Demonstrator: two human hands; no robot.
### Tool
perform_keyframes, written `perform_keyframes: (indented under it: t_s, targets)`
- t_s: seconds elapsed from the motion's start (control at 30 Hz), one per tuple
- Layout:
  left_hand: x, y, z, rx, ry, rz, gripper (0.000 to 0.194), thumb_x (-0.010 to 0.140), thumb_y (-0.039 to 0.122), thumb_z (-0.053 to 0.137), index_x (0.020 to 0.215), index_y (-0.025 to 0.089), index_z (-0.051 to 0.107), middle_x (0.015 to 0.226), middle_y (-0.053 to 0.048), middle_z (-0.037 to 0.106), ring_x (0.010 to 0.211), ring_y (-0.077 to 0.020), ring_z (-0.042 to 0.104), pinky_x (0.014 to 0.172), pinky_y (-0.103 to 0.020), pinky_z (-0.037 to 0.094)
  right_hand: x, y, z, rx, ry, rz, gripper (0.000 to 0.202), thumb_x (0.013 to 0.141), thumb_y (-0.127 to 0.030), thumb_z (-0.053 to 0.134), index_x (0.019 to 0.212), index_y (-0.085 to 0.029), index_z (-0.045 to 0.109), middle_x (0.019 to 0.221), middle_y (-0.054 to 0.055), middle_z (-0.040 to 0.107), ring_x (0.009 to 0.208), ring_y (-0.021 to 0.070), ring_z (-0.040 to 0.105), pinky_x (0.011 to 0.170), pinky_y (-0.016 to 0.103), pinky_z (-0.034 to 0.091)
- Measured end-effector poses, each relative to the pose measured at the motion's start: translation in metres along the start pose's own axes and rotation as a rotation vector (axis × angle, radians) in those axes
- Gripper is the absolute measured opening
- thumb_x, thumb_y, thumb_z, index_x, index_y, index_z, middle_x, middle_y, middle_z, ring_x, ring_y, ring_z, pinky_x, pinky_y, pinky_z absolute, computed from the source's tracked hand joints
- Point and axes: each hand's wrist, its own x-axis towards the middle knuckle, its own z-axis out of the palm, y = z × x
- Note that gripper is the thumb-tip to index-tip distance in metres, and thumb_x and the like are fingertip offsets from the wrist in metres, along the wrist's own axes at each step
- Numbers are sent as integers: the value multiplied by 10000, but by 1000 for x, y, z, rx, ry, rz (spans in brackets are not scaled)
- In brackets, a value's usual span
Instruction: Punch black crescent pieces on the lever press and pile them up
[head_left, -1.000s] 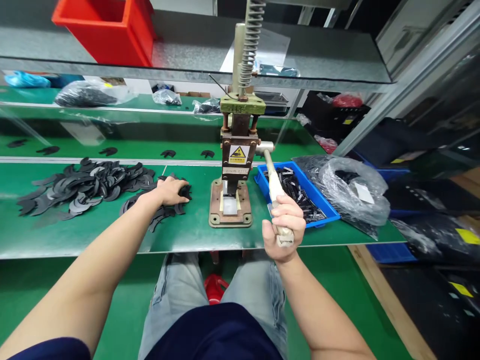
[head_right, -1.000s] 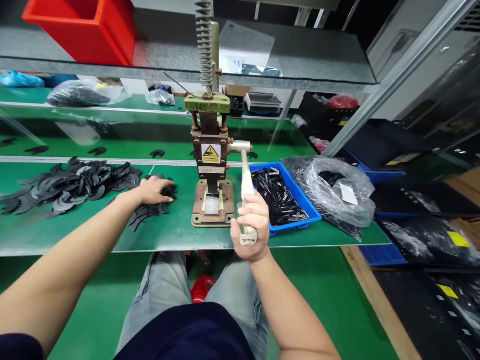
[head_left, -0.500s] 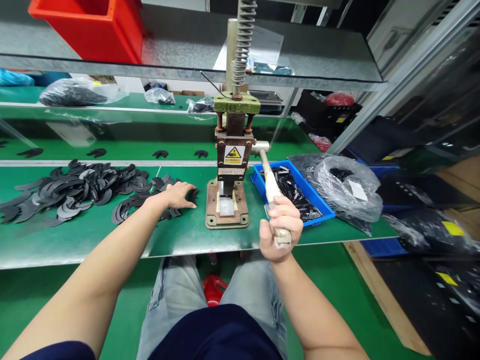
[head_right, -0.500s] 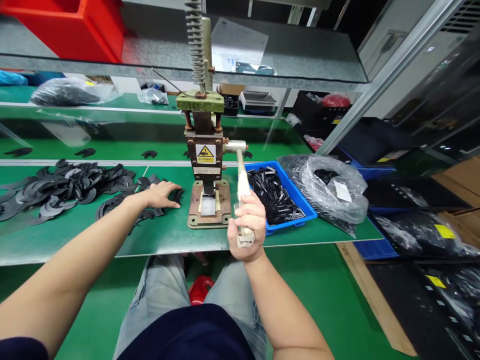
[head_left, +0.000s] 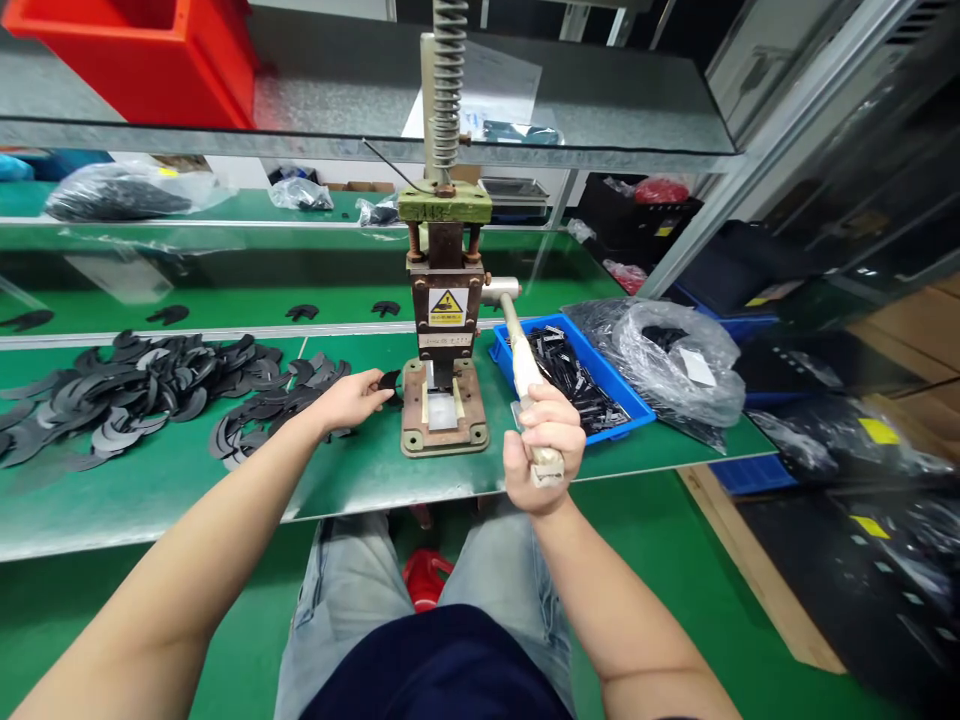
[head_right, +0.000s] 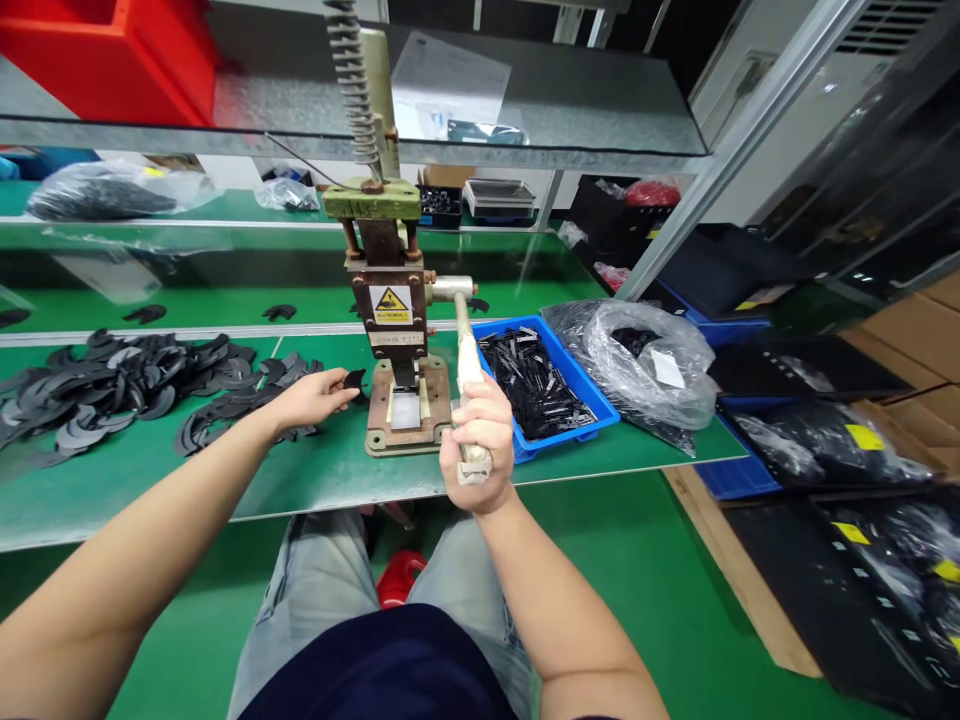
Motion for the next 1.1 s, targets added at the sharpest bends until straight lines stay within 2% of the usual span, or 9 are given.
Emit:
perform_keyframes:
  t_s: [0.17,0.3,0.4,0.7,0.9,1.1]
  targets:
    - [1,23,12,-357,-43,-51,440,973,663,624,901,243,516,683,1,708,560,-155,651,547,-261,486,1,-1,2,-2,7,-5,304,837,-129,681,1037,-297,526,983,-5,605,1150,247,707,1087,610,621]
    - [10,47,27,-475,-37,-102,439,969,623,677,897,230,494,708,-8,721,494,-117,609,468,-230,446,1,-1,2,9,6,-5,308,835,-114,672,1036,-294,524,992,-9,600,1157,233,699,1103,596,614]
    - [18,58,35,-510,-58,-124,398,978,551,703,888,221,500,678,5,693,478,-101,585,459,-217,429,1,-1,1,25,-3,3,311,834,-106,670,1041,-292,531,1004,-6,604,1186,239,693,1123,610,601]
    - [30,58,42,-583,-122,-170,384,948,517,749,879,213,524,631,35,612,461,-82,510,436,-207,344,-6,5,3,45,34,10,275,851,-139,673,1011,-308,525,988,-5,612,1154,253,710,1128,648,593]
    - [34,59,45,-520,-75,-206,365,920,482,792,875,213,549,607,42,581,464,-93,513,441,-217,340,-8,6,6,66,61,30,278,845,-145,685,998,-308,520,970,6,611,1118,260,708,1136,672,590]
    - [39,68,50,-467,-42,-269,269,930,411,790,941,209,613,674,26,614,494,-101,542,428,-208,357,-5,6,12,89,116,-1,288,831,-117,677,985,-295,511,956,2,584,1090,242,699,1145,642,595]
